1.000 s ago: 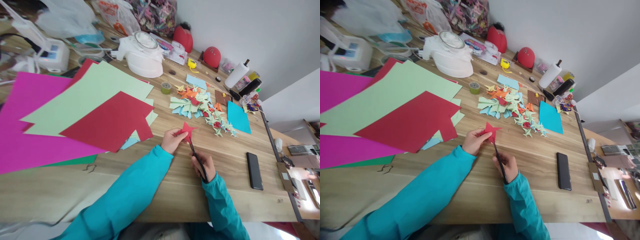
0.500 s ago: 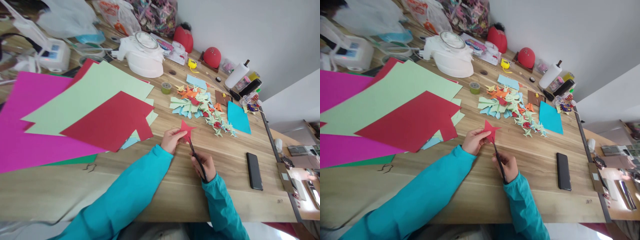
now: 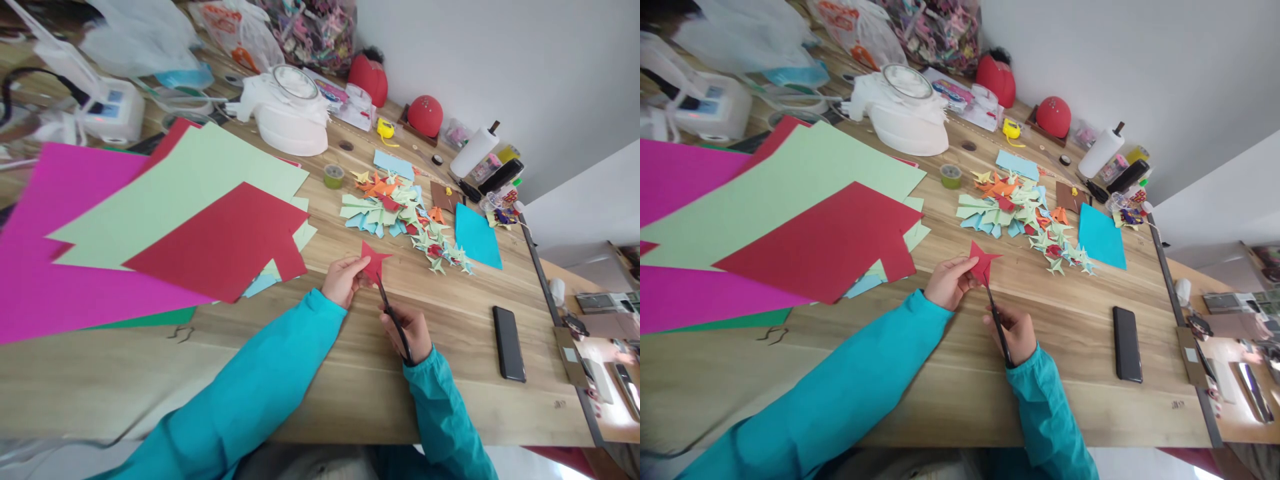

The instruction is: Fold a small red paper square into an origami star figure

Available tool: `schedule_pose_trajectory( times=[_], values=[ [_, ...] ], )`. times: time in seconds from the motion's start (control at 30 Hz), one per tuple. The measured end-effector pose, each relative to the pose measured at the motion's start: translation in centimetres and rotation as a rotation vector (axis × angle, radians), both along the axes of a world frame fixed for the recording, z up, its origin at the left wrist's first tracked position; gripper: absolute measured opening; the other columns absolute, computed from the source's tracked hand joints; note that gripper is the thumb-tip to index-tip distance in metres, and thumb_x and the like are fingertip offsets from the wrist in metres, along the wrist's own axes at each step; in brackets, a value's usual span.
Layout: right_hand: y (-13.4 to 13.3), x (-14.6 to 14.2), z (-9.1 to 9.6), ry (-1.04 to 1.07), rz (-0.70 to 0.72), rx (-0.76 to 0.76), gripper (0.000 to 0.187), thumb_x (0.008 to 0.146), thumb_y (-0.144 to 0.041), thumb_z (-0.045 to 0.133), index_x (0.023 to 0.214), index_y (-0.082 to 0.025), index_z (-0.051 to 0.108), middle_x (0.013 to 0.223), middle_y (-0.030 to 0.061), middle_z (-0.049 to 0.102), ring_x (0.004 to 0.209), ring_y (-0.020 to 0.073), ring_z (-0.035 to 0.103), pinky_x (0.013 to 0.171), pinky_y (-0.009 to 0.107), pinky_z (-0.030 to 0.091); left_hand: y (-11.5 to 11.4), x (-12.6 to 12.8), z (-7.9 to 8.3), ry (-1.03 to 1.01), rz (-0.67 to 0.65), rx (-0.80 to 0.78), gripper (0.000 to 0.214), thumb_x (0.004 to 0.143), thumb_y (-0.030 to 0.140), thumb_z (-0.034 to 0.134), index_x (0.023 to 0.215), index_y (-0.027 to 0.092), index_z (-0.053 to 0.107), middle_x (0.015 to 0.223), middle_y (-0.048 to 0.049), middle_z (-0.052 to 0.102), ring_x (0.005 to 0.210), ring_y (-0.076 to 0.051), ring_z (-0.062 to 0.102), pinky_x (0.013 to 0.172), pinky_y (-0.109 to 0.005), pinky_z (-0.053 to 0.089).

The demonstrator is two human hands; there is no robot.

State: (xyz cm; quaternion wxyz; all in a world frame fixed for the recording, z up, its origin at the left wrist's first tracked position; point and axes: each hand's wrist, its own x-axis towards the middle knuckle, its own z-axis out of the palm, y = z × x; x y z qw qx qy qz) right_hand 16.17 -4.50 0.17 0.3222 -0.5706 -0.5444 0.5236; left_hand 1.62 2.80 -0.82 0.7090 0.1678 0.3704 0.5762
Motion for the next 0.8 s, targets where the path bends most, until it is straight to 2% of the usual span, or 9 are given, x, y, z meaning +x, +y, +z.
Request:
schedule_pose_trajectory(
  times=[0.23, 0.47, 0.67, 0.8],
  values=[
    [0.14, -0.07, 0.04, -0.001, -0.005, 0.013, 0.042, 0.064, -0.048, 0.067, 0.089, -0.014, 0.067, 0.050, -0.0021, 0.043, 0.043, 0.0072, 0.032, 0.038, 0.021, 0.024, 0.03, -0.01, -0.12, -0.009, -0.008, -0.019, 0.022, 0.056, 0.031, 0.073, 0.057, 0.012, 0.062, 0.052, -0.0016, 0.063, 0.043, -0.010, 0.054, 0.043, -0.022, 0.045],
    [0.14, 0.17, -0.54, -0.012, -0.014, 0.001, 0.042, 0.064, -0.044, 0.068, 0.091, -0.012, 0.068, 0.052, -0.0019, 0.046, 0.042, 0.0067, 0.033, 0.040, 0.021, 0.029, 0.03, -0.04, -0.18, -0.003, -0.012, -0.020, 0.022, 0.056, 0.031, 0.073, 0.056, 0.012, 0.062, 0.049, -0.0012, 0.061, 0.042, -0.010, 0.053, 0.042, -0.022, 0.044],
    [0.17, 0.28, -0.76, -0.059, -0.030, 0.057, 0.039, 0.063, -0.043, 0.069, 0.089, -0.014, 0.069, 0.059, 0.0013, 0.055, 0.047, 0.0086, 0.040, 0.043, 0.022, 0.034, 0.07, 0.00, -0.34, 0.004, -0.010, -0.014, 0.024, 0.056, 0.033, 0.073, 0.056, 0.012, 0.061, 0.050, -0.0014, 0.061, 0.043, -0.010, 0.054, 0.042, -0.022, 0.045],
    [0.18, 0.40, -0.79, -0.086, -0.008, 0.063, 0.037, 0.064, -0.041, 0.068, 0.089, -0.013, 0.069, 0.059, 0.0015, 0.055, 0.048, 0.0088, 0.040, 0.044, 0.022, 0.035, 0.06, 0.00, -0.36, 0.005, -0.012, -0.015, 0.025, 0.055, 0.033, 0.074, 0.056, 0.012, 0.061, 0.050, -0.0014, 0.061, 0.043, -0.010, 0.054, 0.042, -0.021, 0.044]
  ],
)
